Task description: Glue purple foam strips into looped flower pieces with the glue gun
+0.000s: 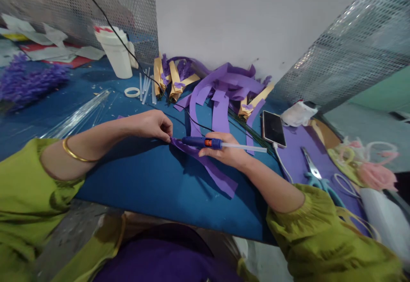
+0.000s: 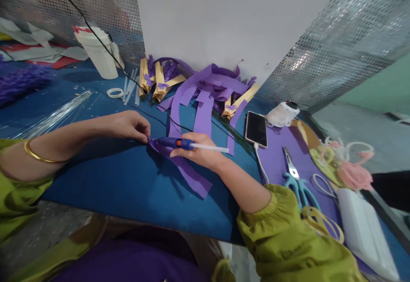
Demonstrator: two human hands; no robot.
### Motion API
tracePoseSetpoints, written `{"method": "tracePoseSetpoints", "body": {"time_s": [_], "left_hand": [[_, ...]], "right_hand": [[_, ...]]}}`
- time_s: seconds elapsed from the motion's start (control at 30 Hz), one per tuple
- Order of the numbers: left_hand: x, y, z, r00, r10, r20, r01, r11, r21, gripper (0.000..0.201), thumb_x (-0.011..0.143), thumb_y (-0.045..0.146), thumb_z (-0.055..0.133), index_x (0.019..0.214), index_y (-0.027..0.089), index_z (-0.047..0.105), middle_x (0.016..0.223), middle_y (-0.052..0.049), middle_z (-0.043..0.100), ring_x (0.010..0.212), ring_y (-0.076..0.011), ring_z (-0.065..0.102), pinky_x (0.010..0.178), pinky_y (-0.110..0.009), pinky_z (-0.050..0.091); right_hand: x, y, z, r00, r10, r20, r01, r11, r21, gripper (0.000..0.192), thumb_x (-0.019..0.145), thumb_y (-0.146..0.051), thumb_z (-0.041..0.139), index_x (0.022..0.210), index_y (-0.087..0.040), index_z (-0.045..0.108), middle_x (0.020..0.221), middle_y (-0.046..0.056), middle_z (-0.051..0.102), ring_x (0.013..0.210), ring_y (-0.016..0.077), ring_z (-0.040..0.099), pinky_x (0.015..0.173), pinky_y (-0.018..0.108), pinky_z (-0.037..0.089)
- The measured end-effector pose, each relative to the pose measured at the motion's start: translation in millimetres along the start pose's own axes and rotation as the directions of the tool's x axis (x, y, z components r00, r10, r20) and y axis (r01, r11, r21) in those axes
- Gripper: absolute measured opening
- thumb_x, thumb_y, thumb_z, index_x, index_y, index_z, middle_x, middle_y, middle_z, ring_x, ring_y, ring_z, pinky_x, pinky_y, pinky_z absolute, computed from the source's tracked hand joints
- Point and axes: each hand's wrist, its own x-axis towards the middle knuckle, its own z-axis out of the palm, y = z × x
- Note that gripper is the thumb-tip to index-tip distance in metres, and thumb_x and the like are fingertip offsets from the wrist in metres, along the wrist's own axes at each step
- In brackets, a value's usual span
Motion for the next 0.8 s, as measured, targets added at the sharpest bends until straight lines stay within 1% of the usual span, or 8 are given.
{"method": "tracePoseSetpoints", "body": {"time_s": [0.13, 0.5, 0.63, 0.8], "left_hand": [[0.1, -1.5, -2.2, 1.0, 0.004, 0.016, -0.004, 1.0, 0.019, 0.021, 0.07, 0.037, 0.069, 0.077, 0.018, 0.076, 0.07, 0.0, 0.071, 0.067, -0.0135, 0.06, 0.06, -0.022, 0.04], [-2.0, -5.0, -8.4, 0.999, 0.022, 0.027, -0.023, 0.999, 0.025, 0.019, 0.072, 0.036, 0.07, 0.076, 0.018, 0.076, 0.065, 0.002, 0.067, 0.06, -0.011, 0.054, 0.059, -0.022, 0.037], [-2.5, -5.9, -10.1, 0.999, 0.01, 0.033, -0.012, 0.999, 0.048, 0.019, 0.072, 0.035, 0.069, 0.078, 0.018, 0.076, 0.068, 0.001, 0.068, 0.061, -0.0115, 0.055, 0.06, -0.022, 0.037], [-2.9, -8.5, -12.4, 0.999, 0.023, 0.045, -0.026, 0.997, 0.072, 0.019, 0.073, 0.035, 0.069, 0.078, 0.018, 0.076, 0.07, 0.001, 0.069, 0.065, -0.0126, 0.057, 0.061, -0.022, 0.038]], "right_hand": [[0.1, -0.3, 0.4, 1.0, 0.02, -0.001, -0.02, 1.0, 0.02, 0.058, 0.069, -0.067, 0.074, 0.058, -0.019, 0.043, 0.059, -0.005, 0.043, 0.058, 0.0099, 0.037, 0.054, 0.026, 0.027], [0.3, 1.2, -0.6, 1.0, 0.027, 0.011, -0.027, 1.0, -0.017, 0.057, 0.069, -0.069, 0.073, 0.06, -0.019, 0.048, 0.061, -0.004, 0.047, 0.058, 0.01, 0.039, 0.056, 0.026, 0.029], [0.6, 0.2, -1.3, 0.999, 0.04, 0.017, -0.039, 0.999, -0.026, 0.058, 0.068, -0.072, 0.07, 0.061, -0.019, 0.05, 0.06, -0.004, 0.048, 0.058, 0.0102, 0.04, 0.056, 0.025, 0.03], [0.5, -1.5, -2.2, 0.998, 0.054, 0.025, -0.053, 0.998, -0.043, 0.059, 0.068, -0.074, 0.069, 0.061, -0.019, 0.05, 0.06, -0.004, 0.047, 0.058, 0.0101, 0.039, 0.056, 0.025, 0.03]]}}
